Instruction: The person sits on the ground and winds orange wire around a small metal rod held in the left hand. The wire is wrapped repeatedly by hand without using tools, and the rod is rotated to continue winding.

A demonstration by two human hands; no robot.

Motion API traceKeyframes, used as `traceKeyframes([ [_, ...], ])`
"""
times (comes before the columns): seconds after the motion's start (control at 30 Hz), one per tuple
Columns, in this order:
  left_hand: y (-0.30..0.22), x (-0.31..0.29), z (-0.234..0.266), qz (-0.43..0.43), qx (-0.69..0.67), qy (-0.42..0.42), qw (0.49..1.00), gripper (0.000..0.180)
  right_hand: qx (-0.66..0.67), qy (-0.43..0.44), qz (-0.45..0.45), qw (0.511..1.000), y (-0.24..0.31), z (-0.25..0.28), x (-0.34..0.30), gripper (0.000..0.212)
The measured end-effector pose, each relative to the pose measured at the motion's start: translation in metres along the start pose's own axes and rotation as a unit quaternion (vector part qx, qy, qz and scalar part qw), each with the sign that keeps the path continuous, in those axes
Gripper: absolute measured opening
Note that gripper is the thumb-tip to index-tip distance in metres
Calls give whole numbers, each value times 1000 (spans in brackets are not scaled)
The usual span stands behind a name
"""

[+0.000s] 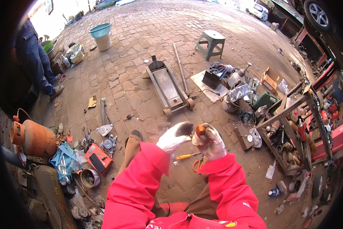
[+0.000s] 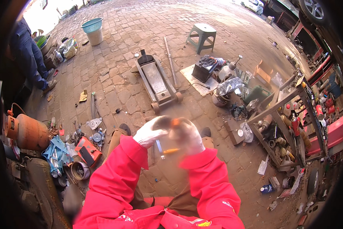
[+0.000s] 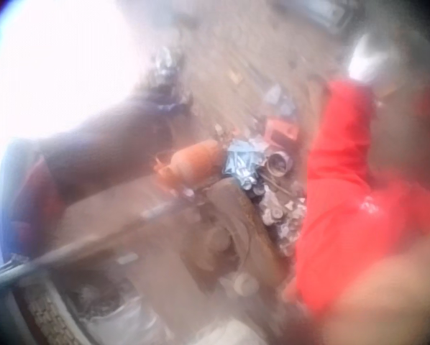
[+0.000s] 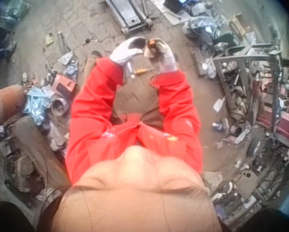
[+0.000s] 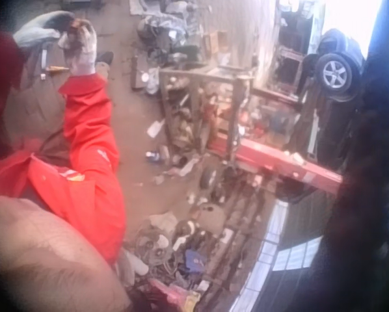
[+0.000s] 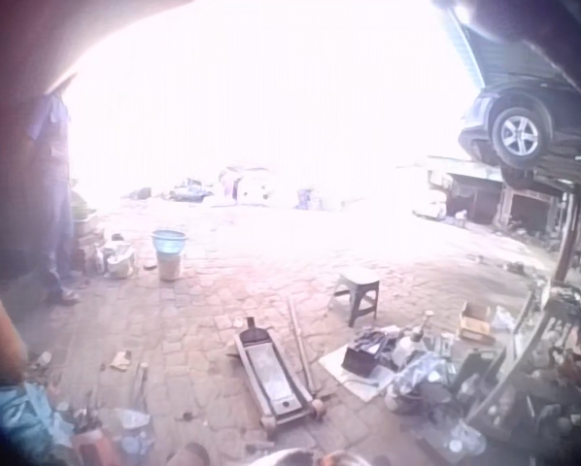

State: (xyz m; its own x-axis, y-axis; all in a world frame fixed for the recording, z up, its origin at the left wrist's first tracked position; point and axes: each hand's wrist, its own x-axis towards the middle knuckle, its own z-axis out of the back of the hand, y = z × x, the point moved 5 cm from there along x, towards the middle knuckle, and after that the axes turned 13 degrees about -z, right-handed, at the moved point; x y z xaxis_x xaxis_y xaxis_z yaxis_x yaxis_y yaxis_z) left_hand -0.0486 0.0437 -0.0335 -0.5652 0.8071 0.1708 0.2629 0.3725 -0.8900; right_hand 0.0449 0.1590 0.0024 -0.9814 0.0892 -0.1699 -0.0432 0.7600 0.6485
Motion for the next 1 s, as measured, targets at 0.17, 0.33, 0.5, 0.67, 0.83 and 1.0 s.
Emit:
traceKeyframes([
  [0.17,14,-3,-32,57,-58,43,996,58,98,64,-32,993,-4,-5,3,28],
  [0.33,33,-4,-41,93,-69,19,993,60,51,-9,11,999,2,0,-5,29],
  [0.5,56,-8,-22,117,-122,-115,979,59,175,130,19,976,20,-10,-7,30],
  [0.67,94,-9,-4,157,-350,-236,893,48,132,55,-1,990,12,-3,-8,31],
  [0.83,113,2,20,150,-348,-321,868,34,167,85,22,982,14,-22,-1,29],
  [1.0,69,21,13,84,-284,-291,910,42,233,26,27,972,41,-59,-5,28],
])
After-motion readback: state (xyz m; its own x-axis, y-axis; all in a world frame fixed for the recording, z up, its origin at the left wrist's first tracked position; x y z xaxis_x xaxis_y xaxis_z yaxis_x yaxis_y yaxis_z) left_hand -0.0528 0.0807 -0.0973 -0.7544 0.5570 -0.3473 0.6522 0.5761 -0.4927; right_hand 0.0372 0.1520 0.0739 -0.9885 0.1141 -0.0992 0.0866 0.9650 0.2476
